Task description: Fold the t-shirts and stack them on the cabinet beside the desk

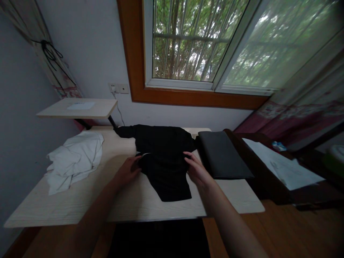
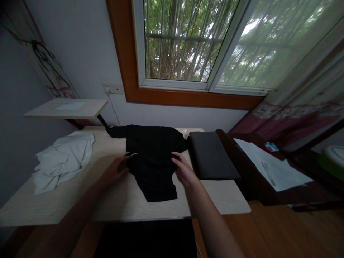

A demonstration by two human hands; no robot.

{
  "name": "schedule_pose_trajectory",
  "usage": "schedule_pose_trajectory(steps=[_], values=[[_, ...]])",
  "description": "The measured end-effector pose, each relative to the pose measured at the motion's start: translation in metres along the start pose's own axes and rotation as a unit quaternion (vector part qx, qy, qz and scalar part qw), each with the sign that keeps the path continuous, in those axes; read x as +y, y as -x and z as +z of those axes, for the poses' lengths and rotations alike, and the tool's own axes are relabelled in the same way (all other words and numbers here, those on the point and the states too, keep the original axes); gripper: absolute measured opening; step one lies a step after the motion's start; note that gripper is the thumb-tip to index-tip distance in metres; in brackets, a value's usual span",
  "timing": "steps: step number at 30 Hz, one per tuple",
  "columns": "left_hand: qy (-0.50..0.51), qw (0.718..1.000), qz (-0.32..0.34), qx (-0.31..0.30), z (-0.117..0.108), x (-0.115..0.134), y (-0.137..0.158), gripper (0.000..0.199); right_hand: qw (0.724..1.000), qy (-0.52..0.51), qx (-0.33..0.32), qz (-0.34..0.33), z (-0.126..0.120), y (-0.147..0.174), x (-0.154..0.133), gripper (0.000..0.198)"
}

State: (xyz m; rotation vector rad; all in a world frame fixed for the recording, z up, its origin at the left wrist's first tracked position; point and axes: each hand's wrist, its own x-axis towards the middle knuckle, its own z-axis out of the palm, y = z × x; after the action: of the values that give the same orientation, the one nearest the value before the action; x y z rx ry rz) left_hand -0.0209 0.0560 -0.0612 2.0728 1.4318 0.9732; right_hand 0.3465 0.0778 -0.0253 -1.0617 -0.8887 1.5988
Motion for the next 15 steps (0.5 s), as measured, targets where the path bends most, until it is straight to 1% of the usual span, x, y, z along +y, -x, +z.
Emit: schedule_pose_trajectory(steps=[2, 4, 6, 8, 11, 15], values=[[0.051, 0.998, -0.017, -0.012, -0.001, 0.002, 0.000, 0.053, 0.999, 0.030, -0.031, 0.018, 0.001, 0.003, 0.004, 0.056], [0.083, 0.995, -0.053, -0.014, 0.002, 0.003, 0.000, 0.044, 0.997, 0.045, -0.049, 0.029, 0.000, 0.003, 0.009, 0.061], [0.101, 0.991, -0.090, -0.001, 0.006, 0.005, -0.001, 0.033, 0.997, 0.047, -0.054, 0.033, -0.001, 0.000, 0.014, 0.062], [0.134, 0.984, -0.116, 0.030, 0.011, 0.009, -0.002, 0.027, 0.998, 0.043, -0.044, 0.026, -0.002, -0.003, 0.017, 0.058], [0.217, 0.964, -0.136, 0.076, 0.011, 0.020, -0.008, 0.031, 0.999, 0.034, -0.020, 0.011, -0.004, -0.007, 0.017, 0.053], [0.309, 0.927, -0.152, 0.149, -0.008, 0.044, -0.018, 0.041, 0.999, 0.022, 0.022, 0.012, -0.010, -0.012, 0.014, 0.052]])
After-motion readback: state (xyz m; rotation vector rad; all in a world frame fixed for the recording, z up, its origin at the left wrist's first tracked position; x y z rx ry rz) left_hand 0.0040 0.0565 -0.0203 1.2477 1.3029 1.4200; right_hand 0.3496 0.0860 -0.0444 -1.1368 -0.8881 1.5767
